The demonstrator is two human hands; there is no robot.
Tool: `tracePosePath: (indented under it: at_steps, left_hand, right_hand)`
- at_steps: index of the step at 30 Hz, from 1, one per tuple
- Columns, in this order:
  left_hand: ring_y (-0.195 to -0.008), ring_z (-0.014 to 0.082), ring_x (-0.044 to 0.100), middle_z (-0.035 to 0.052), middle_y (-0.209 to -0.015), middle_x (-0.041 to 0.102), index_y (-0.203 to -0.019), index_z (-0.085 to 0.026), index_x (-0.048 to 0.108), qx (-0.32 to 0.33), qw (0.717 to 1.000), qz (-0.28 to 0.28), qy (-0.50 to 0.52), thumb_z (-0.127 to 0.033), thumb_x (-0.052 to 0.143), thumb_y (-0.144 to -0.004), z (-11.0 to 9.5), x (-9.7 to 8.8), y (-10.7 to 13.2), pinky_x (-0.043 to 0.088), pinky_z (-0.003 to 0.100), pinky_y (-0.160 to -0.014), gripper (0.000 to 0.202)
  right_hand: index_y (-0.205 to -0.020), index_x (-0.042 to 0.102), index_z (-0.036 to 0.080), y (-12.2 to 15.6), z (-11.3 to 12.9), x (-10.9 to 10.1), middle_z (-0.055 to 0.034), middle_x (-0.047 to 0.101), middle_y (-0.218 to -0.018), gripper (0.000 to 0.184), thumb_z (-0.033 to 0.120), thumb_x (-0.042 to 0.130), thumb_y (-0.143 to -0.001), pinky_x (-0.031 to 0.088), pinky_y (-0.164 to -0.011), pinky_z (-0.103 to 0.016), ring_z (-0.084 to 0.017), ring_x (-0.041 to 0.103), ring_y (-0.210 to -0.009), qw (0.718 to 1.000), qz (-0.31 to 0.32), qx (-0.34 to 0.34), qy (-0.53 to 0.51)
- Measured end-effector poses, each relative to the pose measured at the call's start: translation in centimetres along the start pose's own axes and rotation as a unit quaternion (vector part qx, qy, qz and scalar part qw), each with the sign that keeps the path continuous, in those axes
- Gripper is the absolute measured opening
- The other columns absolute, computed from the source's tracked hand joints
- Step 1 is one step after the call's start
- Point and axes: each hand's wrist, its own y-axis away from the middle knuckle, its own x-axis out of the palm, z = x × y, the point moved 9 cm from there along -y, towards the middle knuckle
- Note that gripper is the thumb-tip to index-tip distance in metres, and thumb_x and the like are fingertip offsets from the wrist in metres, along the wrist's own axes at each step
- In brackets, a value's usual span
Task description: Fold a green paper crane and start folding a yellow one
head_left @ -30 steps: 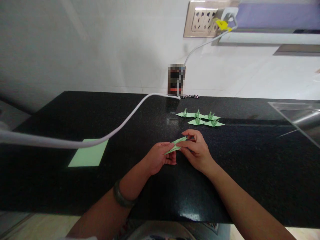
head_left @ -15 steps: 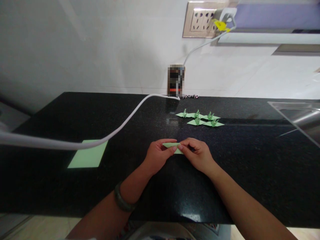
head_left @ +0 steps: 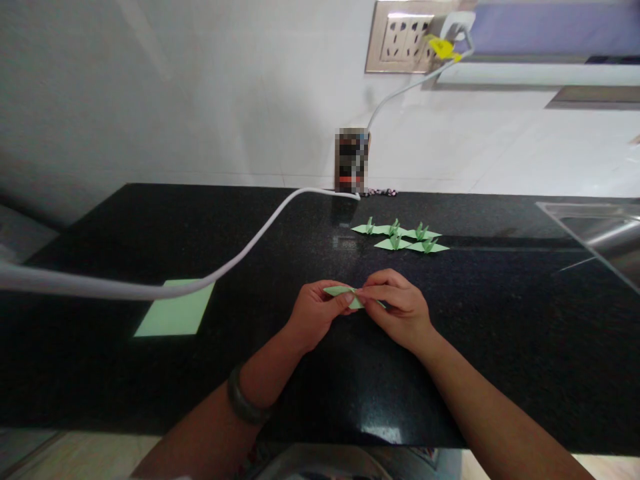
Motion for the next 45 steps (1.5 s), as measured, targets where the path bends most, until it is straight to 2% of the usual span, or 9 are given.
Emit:
tracePosePath:
  at_steps: [4, 9, 13, 18, 22, 27, 35, 39, 45]
  left_hand:
    - [-0.057, 0.0098, 0.055, 0.0007, -0.064, 0.063, -0.073, -0.013, 0.064, 0.000, 1.000, 0.020, 0.007, -0.026, 0.066, -0.062, 0.1, 0.1, 0.0, 0.045, 0.024, -0.058, 0.017]
    - [-0.056, 0.0101, 0.053, 0.0010, -0.061, 0.061, -0.071, -0.012, 0.064, 0.030, 0.997, 0.027, -0.070, -0.025, 0.065, -0.064, -0.8, 0.2, 0.1, 0.043, 0.023, -0.058, 0.015]
    - [-0.061, 0.0120, 0.055, 0.0021, -0.067, 0.063, -0.073, -0.012, 0.063, 0.046, 0.993, 0.029, -0.101, -0.025, 0.063, -0.065, -0.9, 0.2, 0.1, 0.044, 0.024, -0.061, 0.015]
    - [-0.064, 0.0140, 0.057, 0.0026, -0.070, 0.063, -0.076, -0.015, 0.062, 0.047, 0.990, 0.012, -0.134, -0.026, 0.062, -0.065, -0.4, -0.3, -0.2, 0.045, 0.026, -0.063, 0.016]
    - [-0.062, 0.0137, 0.057, 0.0019, -0.069, 0.063, -0.075, -0.015, 0.062, 0.044, 0.990, 0.008, -0.137, -0.027, 0.062, -0.065, -0.5, -0.4, -0.2, 0.046, 0.025, -0.062, 0.016]
    - [-0.061, 0.0124, 0.056, 0.0020, -0.066, 0.061, -0.077, -0.013, 0.061, 0.061, 0.985, 0.016, -0.161, -0.027, 0.059, -0.069, -1.2, -0.2, -0.1, 0.045, 0.024, -0.060, 0.017]
    - [-0.064, 0.0142, 0.057, 0.0040, -0.071, 0.063, -0.081, -0.013, 0.060, 0.079, 0.972, 0.005, -0.221, -0.030, 0.056, -0.071, -0.5, -0.7, -0.5, 0.046, 0.025, -0.060, 0.020]
    - [-0.063, 0.0137, 0.058, 0.0034, -0.069, 0.063, -0.078, -0.013, 0.061, 0.066, 0.978, -0.001, -0.199, -0.029, 0.058, -0.069, -0.3, -0.8, -0.5, 0.047, 0.025, -0.060, 0.018]
    - [-0.058, 0.0109, 0.057, 0.0005, -0.063, 0.062, -0.072, -0.012, 0.061, 0.023, 0.996, -0.012, -0.082, -0.026, 0.062, -0.065, -0.3, -0.7, -0.3, 0.048, 0.024, -0.058, 0.015]
  right_hand:
    - [-0.082, 0.065, 0.025, 0.1, 0.2, -0.1, -0.0032, 0.058, -0.079, 0.018, 0.015, 0.055, -0.071, 0.046, -0.058, -0.026, -0.013, 0.056, -0.069, 1.000, 0.001, -0.007, 0.001]
    - [-0.075, 0.061, 0.021, 0.0, -0.2, 0.0, -0.0038, 0.060, -0.075, 0.006, 0.019, 0.056, -0.072, 0.047, -0.062, -0.028, -0.014, 0.056, -0.067, 1.000, 0.000, 0.026, -0.002]
    - [-0.078, 0.060, 0.020, 0.0, -0.4, 0.5, -0.0036, 0.058, -0.074, 0.009, 0.018, 0.053, -0.074, 0.045, -0.057, -0.025, -0.012, 0.055, -0.063, 0.999, 0.028, 0.041, 0.015]
    - [-0.084, 0.061, 0.020, 0.0, -0.3, 0.8, -0.0048, 0.058, -0.079, 0.013, 0.017, 0.051, -0.075, 0.046, -0.061, -0.026, -0.013, 0.055, -0.070, 0.998, 0.038, 0.007, 0.046]
    - [-0.087, 0.061, 0.020, 0.1, 0.2, 0.6, -0.0053, 0.056, -0.080, 0.015, 0.017, 0.053, -0.075, 0.046, -0.062, -0.027, -0.014, 0.054, -0.072, 0.996, 0.022, -0.030, 0.081]
    - [-0.091, 0.060, 0.019, 0.1, -0.2, 0.5, -0.0051, 0.056, -0.079, 0.017, 0.016, 0.052, -0.076, 0.046, -0.059, -0.025, -0.013, 0.054, -0.070, 0.996, 0.010, -0.014, 0.082]
    - [-0.086, 0.059, 0.016, 0.1, -0.3, 1.4, -0.0066, 0.056, -0.078, 0.013, 0.016, 0.049, -0.079, 0.047, -0.062, -0.027, -0.014, 0.053, -0.071, 0.990, 0.052, -0.044, 0.125]
    - [-0.083, 0.060, 0.016, 0.1, 0.3, 1.5, -0.0063, 0.057, -0.076, 0.011, 0.017, 0.050, -0.078, 0.046, -0.058, -0.026, -0.013, 0.053, -0.067, 0.985, 0.046, -0.073, 0.150]
    - [-0.092, 0.061, 0.018, 0.4, 1.4, 1.3, -0.0064, 0.058, -0.078, 0.017, 0.016, 0.053, -0.077, 0.045, -0.060, -0.027, -0.014, 0.053, -0.069, 0.978, 0.026, -0.119, 0.167]
